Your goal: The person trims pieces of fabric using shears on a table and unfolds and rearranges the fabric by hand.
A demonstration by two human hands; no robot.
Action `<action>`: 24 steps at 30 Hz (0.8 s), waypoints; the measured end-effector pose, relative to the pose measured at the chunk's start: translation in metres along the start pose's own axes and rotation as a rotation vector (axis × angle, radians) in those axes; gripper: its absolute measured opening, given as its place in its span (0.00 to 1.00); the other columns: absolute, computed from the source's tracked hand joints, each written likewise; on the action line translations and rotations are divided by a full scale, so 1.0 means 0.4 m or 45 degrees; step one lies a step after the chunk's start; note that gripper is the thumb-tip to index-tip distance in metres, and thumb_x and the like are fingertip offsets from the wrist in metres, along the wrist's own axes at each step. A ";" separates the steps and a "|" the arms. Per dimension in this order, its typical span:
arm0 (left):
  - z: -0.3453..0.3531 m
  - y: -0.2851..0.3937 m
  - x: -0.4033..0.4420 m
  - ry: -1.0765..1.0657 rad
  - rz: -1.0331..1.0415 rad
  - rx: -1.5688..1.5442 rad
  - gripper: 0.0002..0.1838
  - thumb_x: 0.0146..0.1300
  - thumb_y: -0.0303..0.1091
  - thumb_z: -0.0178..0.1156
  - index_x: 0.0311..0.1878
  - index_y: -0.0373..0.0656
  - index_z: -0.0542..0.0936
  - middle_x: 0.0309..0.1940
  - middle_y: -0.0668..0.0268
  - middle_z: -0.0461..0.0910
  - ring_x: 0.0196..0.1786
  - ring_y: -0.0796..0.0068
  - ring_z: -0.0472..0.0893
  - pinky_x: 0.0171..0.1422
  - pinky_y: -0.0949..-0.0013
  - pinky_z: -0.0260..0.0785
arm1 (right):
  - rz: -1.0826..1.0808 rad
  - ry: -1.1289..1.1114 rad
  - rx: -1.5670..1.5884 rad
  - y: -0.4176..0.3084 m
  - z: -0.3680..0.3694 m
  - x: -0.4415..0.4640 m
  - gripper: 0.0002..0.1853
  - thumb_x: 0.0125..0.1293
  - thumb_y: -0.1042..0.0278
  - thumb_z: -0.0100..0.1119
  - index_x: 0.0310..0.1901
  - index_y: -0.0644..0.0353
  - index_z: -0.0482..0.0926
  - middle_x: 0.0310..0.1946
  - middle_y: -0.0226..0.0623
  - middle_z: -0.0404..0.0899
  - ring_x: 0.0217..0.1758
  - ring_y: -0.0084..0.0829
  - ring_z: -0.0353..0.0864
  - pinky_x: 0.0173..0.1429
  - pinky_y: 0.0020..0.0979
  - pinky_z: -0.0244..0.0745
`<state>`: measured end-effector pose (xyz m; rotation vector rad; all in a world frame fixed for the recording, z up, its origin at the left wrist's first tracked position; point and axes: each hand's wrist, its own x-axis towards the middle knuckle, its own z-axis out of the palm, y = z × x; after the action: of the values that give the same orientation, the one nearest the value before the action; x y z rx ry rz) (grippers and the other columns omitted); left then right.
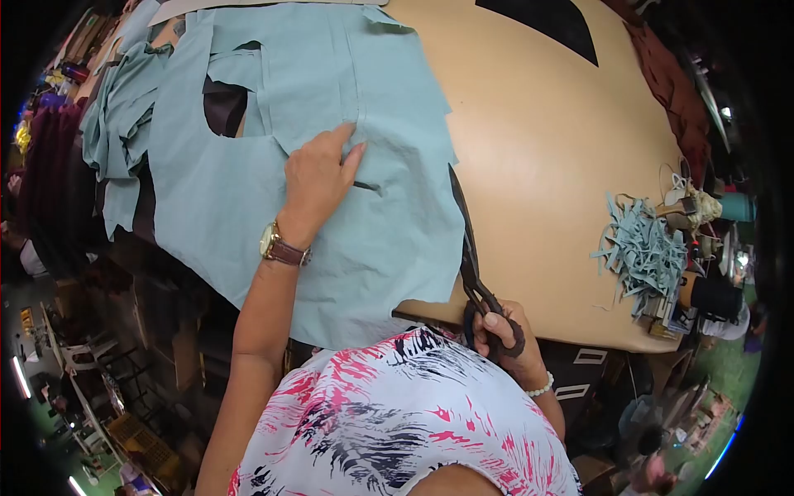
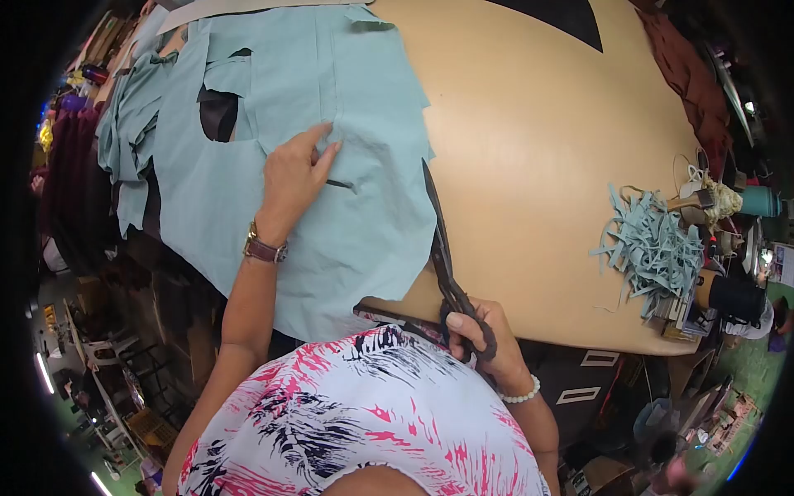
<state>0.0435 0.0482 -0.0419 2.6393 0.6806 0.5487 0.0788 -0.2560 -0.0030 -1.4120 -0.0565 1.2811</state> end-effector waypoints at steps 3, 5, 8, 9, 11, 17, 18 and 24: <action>-0.005 0.012 -0.026 0.170 0.126 0.168 0.16 0.51 0.35 0.62 0.43 0.42 0.76 0.27 0.66 0.74 0.33 0.68 0.74 0.38 0.64 0.64 | 0.005 0.014 0.006 0.000 0.001 -0.005 0.23 0.53 0.49 0.59 0.24 0.63 0.67 0.14 0.30 0.63 0.14 0.20 0.65 0.18 0.21 0.59; -0.004 0.016 -0.035 0.187 0.120 0.193 0.16 0.50 0.34 0.62 0.43 0.43 0.76 0.33 0.66 0.74 0.40 0.66 0.73 0.44 0.62 0.62 | -0.026 -0.019 0.046 0.009 -0.003 -0.005 0.20 0.56 0.52 0.58 0.24 0.62 0.68 0.14 0.30 0.66 0.14 0.19 0.66 0.20 0.20 0.61; 0.000 0.023 -0.040 0.054 0.080 0.203 0.20 0.51 0.31 0.60 0.49 0.45 0.73 0.44 0.63 0.71 0.51 0.63 0.69 0.55 0.56 0.58 | -0.035 -0.023 0.107 0.017 -0.001 -0.006 0.18 0.57 0.54 0.57 0.24 0.62 0.69 0.14 0.30 0.68 0.15 0.19 0.67 0.21 0.20 0.61; -0.010 0.040 -0.035 0.073 0.183 0.273 0.23 0.51 0.30 0.59 0.53 0.46 0.71 0.49 0.62 0.70 0.54 0.61 0.68 0.57 0.53 0.57 | -0.033 -0.017 0.127 0.020 0.000 -0.007 0.18 0.57 0.54 0.57 0.24 0.62 0.69 0.14 0.30 0.67 0.15 0.19 0.67 0.21 0.20 0.62; -0.005 0.064 -0.037 -0.012 0.407 0.276 0.27 0.52 0.31 0.57 0.59 0.47 0.66 0.57 0.59 0.65 0.61 0.59 0.63 0.62 0.48 0.51 | -0.051 -0.020 0.140 0.030 0.000 -0.005 0.18 0.57 0.54 0.58 0.24 0.63 0.69 0.15 0.30 0.67 0.15 0.19 0.67 0.21 0.20 0.62; 0.057 0.116 -0.092 -0.389 0.530 0.080 0.34 0.58 0.48 0.52 0.67 0.49 0.57 0.68 0.57 0.50 0.70 0.54 0.49 0.68 0.42 0.40 | -0.097 -0.012 0.260 0.042 0.008 -0.015 0.22 0.53 0.50 0.60 0.25 0.64 0.69 0.17 0.31 0.66 0.17 0.21 0.68 0.23 0.21 0.64; 0.059 0.114 -0.095 -0.369 0.515 0.061 0.35 0.58 0.51 0.51 0.67 0.48 0.56 0.68 0.56 0.50 0.70 0.53 0.49 0.68 0.42 0.40 | -0.115 -0.016 0.299 0.043 0.009 -0.018 0.23 0.52 0.49 0.60 0.25 0.65 0.69 0.18 0.31 0.66 0.18 0.22 0.68 0.23 0.21 0.64; 0.061 0.111 -0.099 -0.326 0.482 0.015 0.40 0.57 0.58 0.51 0.67 0.47 0.55 0.68 0.55 0.49 0.69 0.50 0.49 0.67 0.41 0.39 | -0.121 -0.054 0.183 0.049 -0.006 -0.018 0.25 0.50 0.47 0.61 0.26 0.65 0.69 0.19 0.33 0.66 0.19 0.23 0.68 0.24 0.22 0.65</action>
<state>0.0394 -0.0149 -0.0548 2.7956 0.1080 0.2937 0.0659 -0.2688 -0.0133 -1.2454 -0.0582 1.2121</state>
